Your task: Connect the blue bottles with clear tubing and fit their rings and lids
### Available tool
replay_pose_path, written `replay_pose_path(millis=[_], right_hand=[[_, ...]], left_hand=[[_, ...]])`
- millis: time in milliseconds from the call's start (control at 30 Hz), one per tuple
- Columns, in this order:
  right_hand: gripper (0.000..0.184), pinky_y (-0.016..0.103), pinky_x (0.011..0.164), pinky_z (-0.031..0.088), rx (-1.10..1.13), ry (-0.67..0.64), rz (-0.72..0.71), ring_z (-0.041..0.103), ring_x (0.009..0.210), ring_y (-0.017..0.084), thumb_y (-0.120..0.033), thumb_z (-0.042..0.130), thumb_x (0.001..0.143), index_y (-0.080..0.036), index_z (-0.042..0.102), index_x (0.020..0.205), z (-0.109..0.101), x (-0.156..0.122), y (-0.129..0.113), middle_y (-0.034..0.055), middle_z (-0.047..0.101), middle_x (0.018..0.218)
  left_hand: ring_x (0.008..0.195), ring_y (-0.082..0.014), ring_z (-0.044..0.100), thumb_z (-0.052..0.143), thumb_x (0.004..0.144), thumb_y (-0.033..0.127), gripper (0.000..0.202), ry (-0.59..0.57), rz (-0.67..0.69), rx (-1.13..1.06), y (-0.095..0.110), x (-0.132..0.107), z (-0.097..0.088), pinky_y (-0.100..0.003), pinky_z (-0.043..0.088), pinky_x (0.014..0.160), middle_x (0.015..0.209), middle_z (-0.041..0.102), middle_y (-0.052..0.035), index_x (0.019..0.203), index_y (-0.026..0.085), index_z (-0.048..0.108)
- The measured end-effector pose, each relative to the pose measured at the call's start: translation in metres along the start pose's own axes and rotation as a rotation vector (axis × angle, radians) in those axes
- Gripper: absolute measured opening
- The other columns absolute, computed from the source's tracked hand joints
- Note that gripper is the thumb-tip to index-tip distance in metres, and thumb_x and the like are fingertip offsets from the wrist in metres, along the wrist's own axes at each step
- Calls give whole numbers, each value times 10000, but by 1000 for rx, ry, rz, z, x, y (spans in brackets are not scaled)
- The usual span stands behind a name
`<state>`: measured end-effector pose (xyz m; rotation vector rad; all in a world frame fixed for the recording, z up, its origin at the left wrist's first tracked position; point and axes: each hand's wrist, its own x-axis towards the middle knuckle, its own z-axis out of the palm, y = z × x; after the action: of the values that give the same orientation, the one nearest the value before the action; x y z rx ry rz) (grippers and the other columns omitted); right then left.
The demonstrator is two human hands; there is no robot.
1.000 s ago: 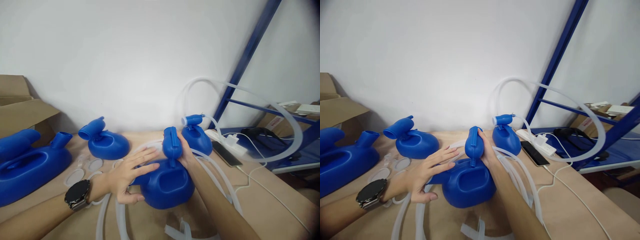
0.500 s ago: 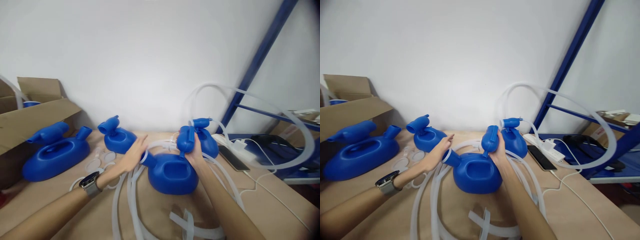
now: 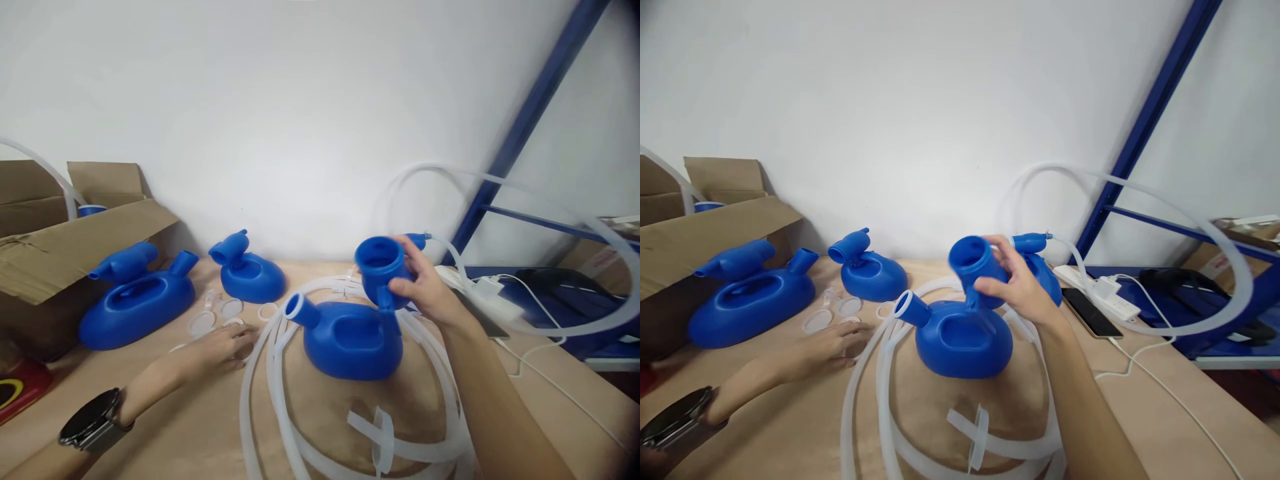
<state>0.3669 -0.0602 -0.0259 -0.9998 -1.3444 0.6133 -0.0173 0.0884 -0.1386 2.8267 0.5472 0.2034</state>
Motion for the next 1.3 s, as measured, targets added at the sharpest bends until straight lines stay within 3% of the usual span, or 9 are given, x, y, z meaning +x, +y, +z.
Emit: replay_pose_path(millis=[133, 233, 433, 600, 700, 833, 1133, 1200, 1300], right_hand=[[582, 501, 1025, 563, -408, -194, -126, 722, 1118, 342, -452, 951, 674, -283, 768, 1200, 9, -6, -24, 54, 781, 1197], [579, 507, 1046, 554, -580, -282, -171, 720, 1128, 338, -494, 911, 744, -302, 753, 1267, 15, -8, -33, 46, 775, 1224], [574, 504, 1041, 559, -675, -314, -256, 711, 1185, 341, -541, 791, 879, -278, 691, 1380, 22, -9, -26, 73, 747, 1314], [591, 517, 1082, 544, -673, -368, -360, 698, 1241, 345, -518, 751, 924, -224, 650, 1427, 33, -12, -18, 115, 722, 1371], [609, 480, 1104, 540, -654, -381, -381, 691, 1266, 328, -487, 764, 921, -199, 632, 1441, 37, -15, -18, 124, 705, 1398], [604, 473, 1107, 541, -695, -385, -339, 690, 1267, 330, -511, 750, 925, -172, 652, 1415, 37, -16, -19, 134, 708, 1389], [531, 463, 1029, 566, -610, -377, -233, 730, 1174, 333, -534, 789, 871, -193, 723, 1272, 45, -16, -14, 122, 768, 1277], [486, 432, 969, 583, -532, -317, -198, 748, 1094, 313, -568, 782, 854, -218, 737, 1187, 54, -19, -14, 91, 797, 1167], [455, 392, 865, 589, -419, -237, -114, 738, 995, 287, -616, 776, 823, -237, 729, 1070, 66, -25, -20, 56, 788, 1017]], left_hand=[[1043, -313, 717, 610, 854, 254, 335, -65, -70, 37, -5, 11, -3, -384, 550, 903, 1191, 751, -96, 1158, 253, 750], [1024, -315, 724, 632, 870, 297, 374, -40, -107, 22, -7, 14, -25, -407, 554, 901, 1177, 769, -85, 1229, 277, 734], [1122, -329, 737, 706, 885, 581, 574, 475, -259, -370, 33, 31, -73, -427, 624, 926, 1351, 729, -107, 1357, 255, 671], [1172, -299, 736, 782, 906, 402, 566, 606, 151, -299, 95, 63, -70, -407, 630, 988, 1380, 718, -94, 1436, 272, 634], [1254, -260, 699, 776, 926, 303, 565, 672, 382, -209, 110, 76, -67, -358, 595, 1051, 1402, 704, -94, 1465, 279, 607], [1235, -222, 709, 792, 914, 276, 548, 674, 437, -175, 111, 79, -68, -293, 580, 1055, 1375, 713, -93, 1436, 264, 625], [1205, -240, 719, 752, 860, 190, 568, 574, 383, -167, 122, 79, -65, -326, 589, 1015, 1348, 722, -81, 1392, 266, 567], [1328, -297, 640, 717, 854, 244, 706, 624, 455, -159, 124, 84, -59, -417, 538, 1103, 1493, 619, -131, 1511, 255, 459], [1563, -384, 337, 584, 937, 407, 756, 689, 664, -196, 126, 95, -48, -585, 275, 1279, 1725, 303, -122, 1632, 248, 334]])
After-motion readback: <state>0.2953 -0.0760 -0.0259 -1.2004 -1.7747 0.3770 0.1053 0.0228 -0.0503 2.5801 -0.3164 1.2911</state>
